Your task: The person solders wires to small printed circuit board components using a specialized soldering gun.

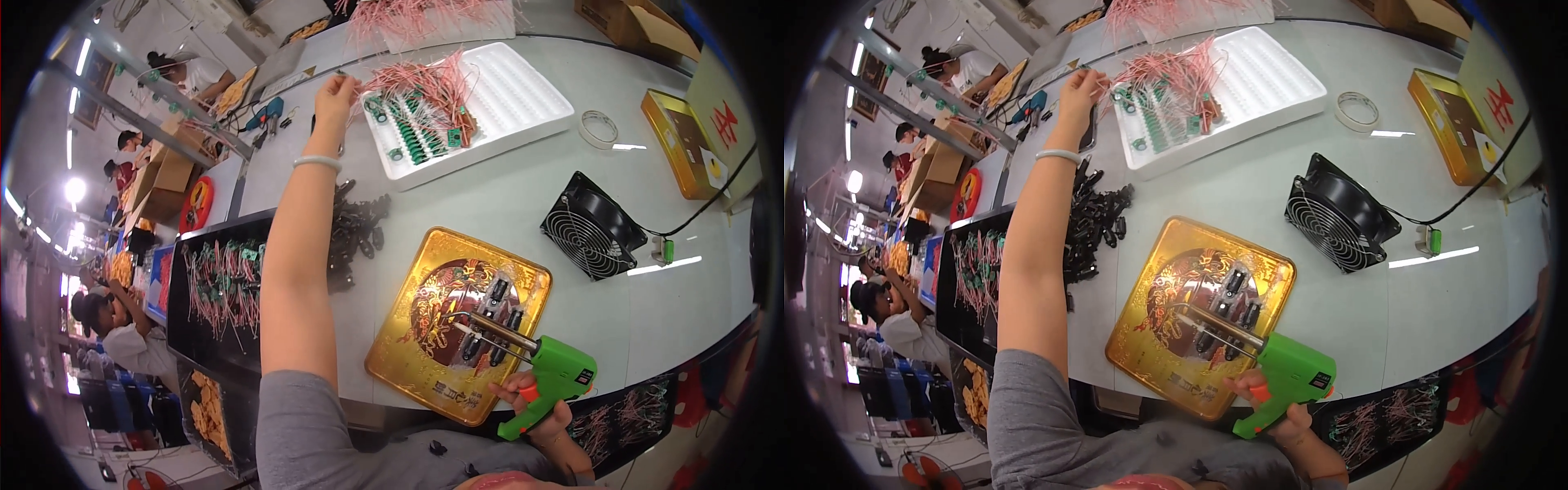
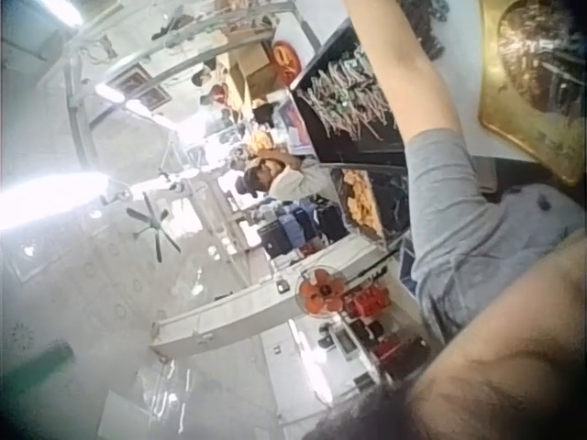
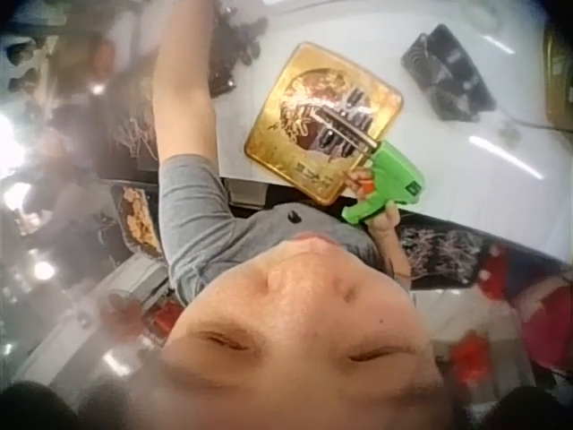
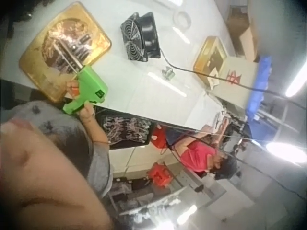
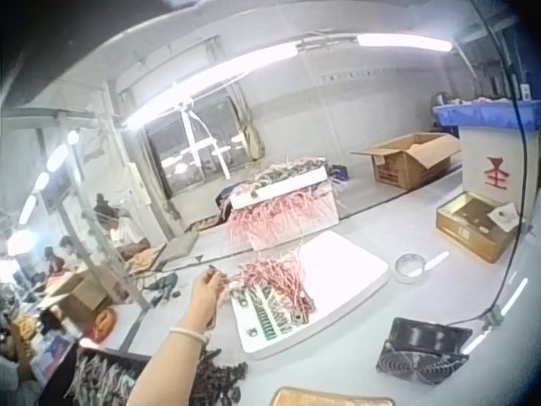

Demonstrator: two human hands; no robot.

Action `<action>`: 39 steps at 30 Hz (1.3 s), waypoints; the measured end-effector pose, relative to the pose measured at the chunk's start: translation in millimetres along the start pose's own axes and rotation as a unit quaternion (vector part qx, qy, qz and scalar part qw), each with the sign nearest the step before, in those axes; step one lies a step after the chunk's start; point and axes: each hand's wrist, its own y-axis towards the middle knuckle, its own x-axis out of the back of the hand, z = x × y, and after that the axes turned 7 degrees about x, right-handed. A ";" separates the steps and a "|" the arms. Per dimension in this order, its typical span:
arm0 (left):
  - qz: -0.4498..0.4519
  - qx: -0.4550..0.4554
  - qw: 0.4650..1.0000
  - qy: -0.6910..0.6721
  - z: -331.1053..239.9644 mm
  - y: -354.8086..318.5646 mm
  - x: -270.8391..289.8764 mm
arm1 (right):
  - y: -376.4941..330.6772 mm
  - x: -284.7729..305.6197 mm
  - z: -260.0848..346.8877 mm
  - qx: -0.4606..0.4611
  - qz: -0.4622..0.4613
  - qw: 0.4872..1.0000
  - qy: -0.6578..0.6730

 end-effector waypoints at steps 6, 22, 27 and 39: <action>0.055 -0.032 0.993 -0.103 -73.6 -22.6 37.3 | -1.3 -3.5 -1.6 0.023 0.004 1.000 -0.004; 0.203 0.067 0.952 -0.220 -134.0 -322.0 98.6 | -7.0 8.5 -13.7 0.127 0.058 0.990 0.009; 0.183 0.133 0.946 -0.234 -108.2 -417.3 58.3 | -12.3 -33.6 -4.4 0.083 0.072 0.991 -0.072; 0.180 0.095 0.939 -0.278 -88.8 -500.6 -2.9 | -33.1 -73.4 1.8 0.034 0.064 0.950 -0.304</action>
